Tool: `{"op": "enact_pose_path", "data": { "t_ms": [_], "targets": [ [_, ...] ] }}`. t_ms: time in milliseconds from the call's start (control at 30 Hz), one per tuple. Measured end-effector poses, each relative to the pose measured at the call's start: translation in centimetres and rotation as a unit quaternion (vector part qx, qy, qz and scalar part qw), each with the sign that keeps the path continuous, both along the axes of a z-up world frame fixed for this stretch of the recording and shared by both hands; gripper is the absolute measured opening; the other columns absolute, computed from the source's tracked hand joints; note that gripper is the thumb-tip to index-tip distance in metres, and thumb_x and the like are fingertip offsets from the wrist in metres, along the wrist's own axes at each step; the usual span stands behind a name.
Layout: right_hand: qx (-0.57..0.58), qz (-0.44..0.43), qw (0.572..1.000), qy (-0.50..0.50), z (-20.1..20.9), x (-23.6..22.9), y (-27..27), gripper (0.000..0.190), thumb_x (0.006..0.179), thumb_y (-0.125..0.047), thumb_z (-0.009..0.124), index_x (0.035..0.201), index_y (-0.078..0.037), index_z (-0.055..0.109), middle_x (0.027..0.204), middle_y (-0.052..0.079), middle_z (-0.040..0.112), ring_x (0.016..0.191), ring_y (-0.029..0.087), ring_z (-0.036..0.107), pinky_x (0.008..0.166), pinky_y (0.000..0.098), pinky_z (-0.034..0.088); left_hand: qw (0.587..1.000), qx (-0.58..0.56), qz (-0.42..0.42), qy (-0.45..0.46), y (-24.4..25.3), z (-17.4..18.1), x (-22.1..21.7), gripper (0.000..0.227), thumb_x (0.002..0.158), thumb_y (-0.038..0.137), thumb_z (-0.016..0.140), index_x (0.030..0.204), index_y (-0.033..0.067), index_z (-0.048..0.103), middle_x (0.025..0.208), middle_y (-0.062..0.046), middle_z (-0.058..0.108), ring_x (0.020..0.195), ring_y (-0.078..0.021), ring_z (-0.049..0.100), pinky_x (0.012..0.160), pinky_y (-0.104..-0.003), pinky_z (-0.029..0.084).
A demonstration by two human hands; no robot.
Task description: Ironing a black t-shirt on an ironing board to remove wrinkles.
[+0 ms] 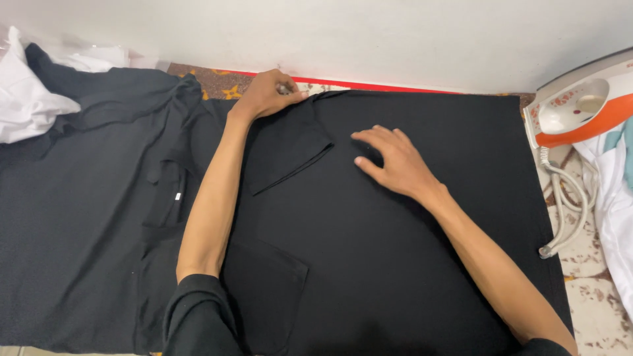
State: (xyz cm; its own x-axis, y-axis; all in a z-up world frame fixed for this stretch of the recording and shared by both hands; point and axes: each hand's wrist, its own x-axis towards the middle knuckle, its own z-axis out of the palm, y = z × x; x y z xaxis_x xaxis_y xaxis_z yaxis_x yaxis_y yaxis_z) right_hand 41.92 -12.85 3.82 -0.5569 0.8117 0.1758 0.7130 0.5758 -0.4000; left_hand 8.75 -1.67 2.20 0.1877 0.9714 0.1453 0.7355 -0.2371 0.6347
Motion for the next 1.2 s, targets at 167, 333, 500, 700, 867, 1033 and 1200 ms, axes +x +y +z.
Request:
{"op": "enact_pose_path", "data": {
  "t_ms": [167,333,500,700,867,1033,1200],
  "targets": [
    [-0.005,0.083,0.996,0.029,1.2,-3.2,-1.4,0.056,0.099,-0.037,0.065,0.149,-0.016,0.053,0.153,0.016,0.052,0.145,0.038,0.044,0.118,0.0606,0.030,0.997,0.050,-0.038,0.035,0.8,-1.2,1.4,0.030,0.086,0.042,0.084,0.097,0.0151,0.080,0.104,-0.014,0.074,0.097,-0.0393,0.070,0.091,-0.050,0.054],
    [-0.008,0.122,0.992,-0.039,-0.1,-4.3,-2.0,0.056,0.108,-0.047,0.046,0.155,-0.015,0.047,0.163,0.016,0.039,0.154,0.038,0.027,0.123,0.0635,0.012,0.994,0.095,-0.044,0.033,1.5,-2.8,0.8,0.026,0.085,0.042,0.087,0.093,0.0194,0.077,0.099,-0.007,0.071,0.092,-0.0317,0.066,0.086,-0.045,0.053],
    [0.054,0.133,0.989,0.020,-1.0,-4.0,-1.4,0.051,0.107,-0.037,0.049,0.148,-0.007,0.052,0.153,0.010,0.053,0.150,0.034,0.036,0.122,0.0584,0.022,0.990,0.105,-0.086,-0.019,1.2,-2.5,0.3,0.025,0.095,0.043,0.081,0.089,0.0201,0.073,0.094,0.000,0.064,0.083,-0.0190,0.054,0.077,-0.038,0.047],
    [0.057,0.130,0.989,0.037,-1.2,-3.8,-1.6,0.047,0.106,-0.033,0.052,0.145,-0.007,0.055,0.150,0.010,0.055,0.148,0.035,0.039,0.121,0.0591,0.024,0.996,0.070,-0.060,-0.010,0.7,0.0,-0.9,0.019,0.097,0.033,0.079,0.092,0.0153,0.075,0.099,-0.003,0.070,0.088,-0.0200,0.061,0.077,-0.037,0.048],
    [0.026,0.121,0.992,0.034,-1.0,-3.8,-1.6,0.049,0.105,-0.034,0.051,0.147,-0.009,0.054,0.154,0.013,0.051,0.150,0.033,0.035,0.123,0.0563,0.020,0.996,0.001,0.089,0.026,-1.6,5.2,-6.9,0.026,0.104,0.037,0.070,0.098,0.0115,0.073,0.094,-0.004,0.077,0.079,-0.0162,0.072,0.080,-0.040,0.051],
    [0.050,0.135,0.989,-0.012,-1.2,-3.7,-1.6,0.056,0.109,-0.037,0.042,0.162,-0.022,0.031,0.168,0.013,0.030,0.153,0.035,0.030,0.123,0.0568,0.017,0.939,-0.240,0.208,0.135,-4.7,7.5,-11.0,0.030,0.093,0.033,0.082,0.110,0.0144,0.067,0.114,-0.005,0.070,0.106,-0.0289,0.065,0.085,-0.051,0.049],
    [0.062,0.135,0.989,-0.019,-1.8,-3.7,-1.4,0.054,0.109,-0.038,0.042,0.157,-0.014,0.041,0.162,0.011,0.041,0.153,0.033,0.029,0.124,0.0560,0.016,0.946,-0.247,0.166,0.130,-3.6,4.3,-13.5,0.036,0.092,0.034,0.081,0.119,0.0140,0.068,0.119,-0.004,0.070,0.110,-0.0273,0.065,0.090,-0.048,0.049]
  ]
}}
